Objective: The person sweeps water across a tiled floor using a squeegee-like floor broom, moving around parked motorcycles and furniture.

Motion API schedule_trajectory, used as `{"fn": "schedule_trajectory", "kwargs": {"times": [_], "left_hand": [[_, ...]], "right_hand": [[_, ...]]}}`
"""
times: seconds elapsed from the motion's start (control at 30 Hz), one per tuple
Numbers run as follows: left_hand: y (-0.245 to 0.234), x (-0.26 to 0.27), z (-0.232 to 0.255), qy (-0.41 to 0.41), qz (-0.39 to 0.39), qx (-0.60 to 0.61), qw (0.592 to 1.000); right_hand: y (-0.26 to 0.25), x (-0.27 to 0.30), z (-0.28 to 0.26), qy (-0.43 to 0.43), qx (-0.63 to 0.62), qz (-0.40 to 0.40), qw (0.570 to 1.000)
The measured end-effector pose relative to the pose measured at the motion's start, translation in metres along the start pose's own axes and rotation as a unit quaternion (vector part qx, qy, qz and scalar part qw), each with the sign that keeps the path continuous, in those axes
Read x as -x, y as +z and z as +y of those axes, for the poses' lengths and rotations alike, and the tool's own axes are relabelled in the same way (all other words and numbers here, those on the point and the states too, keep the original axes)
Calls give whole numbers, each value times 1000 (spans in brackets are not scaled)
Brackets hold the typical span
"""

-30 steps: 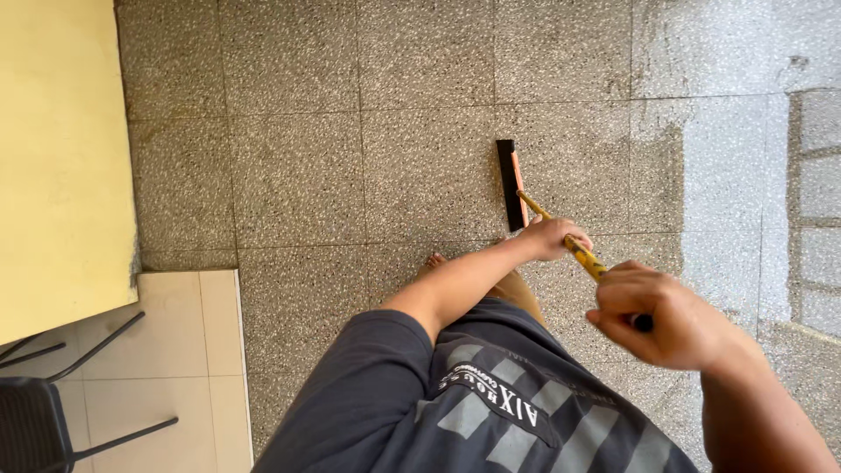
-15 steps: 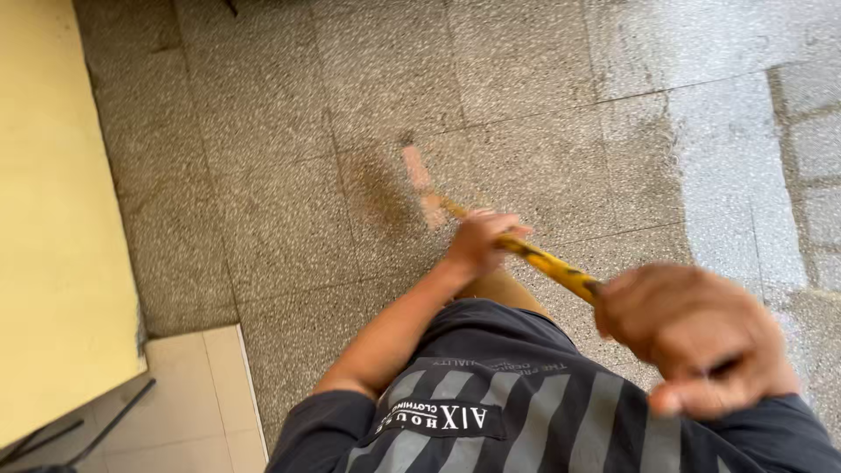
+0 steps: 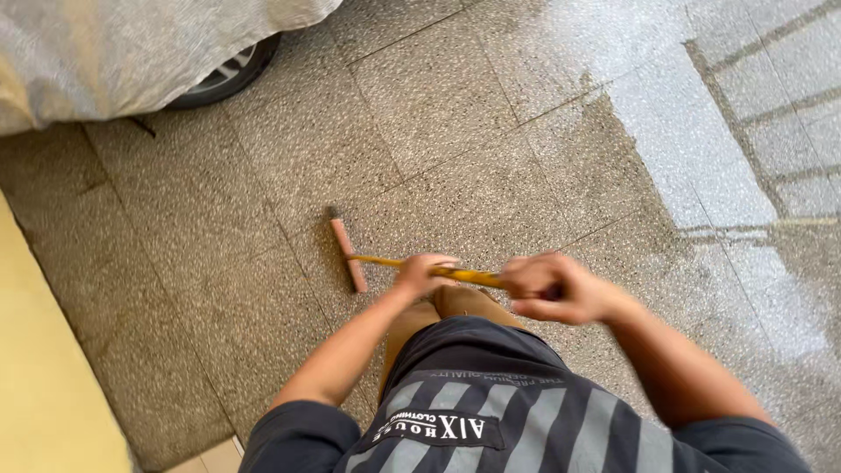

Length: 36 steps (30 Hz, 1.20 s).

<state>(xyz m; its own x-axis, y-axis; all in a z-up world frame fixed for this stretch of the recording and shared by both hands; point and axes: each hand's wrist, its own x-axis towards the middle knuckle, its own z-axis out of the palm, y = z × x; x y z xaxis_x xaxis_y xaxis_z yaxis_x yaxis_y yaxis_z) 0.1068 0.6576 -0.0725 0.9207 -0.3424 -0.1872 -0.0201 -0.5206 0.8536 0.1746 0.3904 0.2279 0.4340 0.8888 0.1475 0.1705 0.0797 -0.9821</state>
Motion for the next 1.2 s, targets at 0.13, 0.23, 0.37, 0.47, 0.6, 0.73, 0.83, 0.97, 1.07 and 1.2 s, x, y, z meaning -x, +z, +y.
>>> {"fn": "schedule_trajectory", "kwargs": {"times": [0.13, 0.23, 0.37, 0.47, 0.6, 0.73, 0.83, 0.97, 1.07, 1.2], "left_hand": [[64, -90, 102, 115, -60, 42, 991], [99, -149, 141, 132, -114, 69, 982], [140, -217, 163, 153, -114, 29, 981], [142, -242, 166, 217, -92, -4, 972], [97, -271, 197, 331, -54, -27, 942], [7, -223, 187, 308, -96, -3, 947], [-75, -212, 130, 202, -153, -186, 949], [-150, -213, 18, 75, -196, -145, 967], [-153, -244, -16, 86, -245, -162, 952], [-101, -312, 32, 213, -251, -89, 940]], "right_hand": [[-50, 40, -87, 57, 76, 12, 995], [-64, 52, -107, 96, 132, 39, 986], [-68, 49, -87, 124, 225, 23, 966], [-77, 28, -56, 169, 222, 8, 960], [-95, 51, -91, 72, 147, 80, 983], [-80, 62, -110, -143, 22, 271, 952], [-83, 28, -49, -175, -75, 435, 880], [-86, -55, 57, 27, -96, 438, 893], [-93, -83, 83, 26, -128, 412, 902], [-142, -52, 40, 70, -27, 481, 873]]}}
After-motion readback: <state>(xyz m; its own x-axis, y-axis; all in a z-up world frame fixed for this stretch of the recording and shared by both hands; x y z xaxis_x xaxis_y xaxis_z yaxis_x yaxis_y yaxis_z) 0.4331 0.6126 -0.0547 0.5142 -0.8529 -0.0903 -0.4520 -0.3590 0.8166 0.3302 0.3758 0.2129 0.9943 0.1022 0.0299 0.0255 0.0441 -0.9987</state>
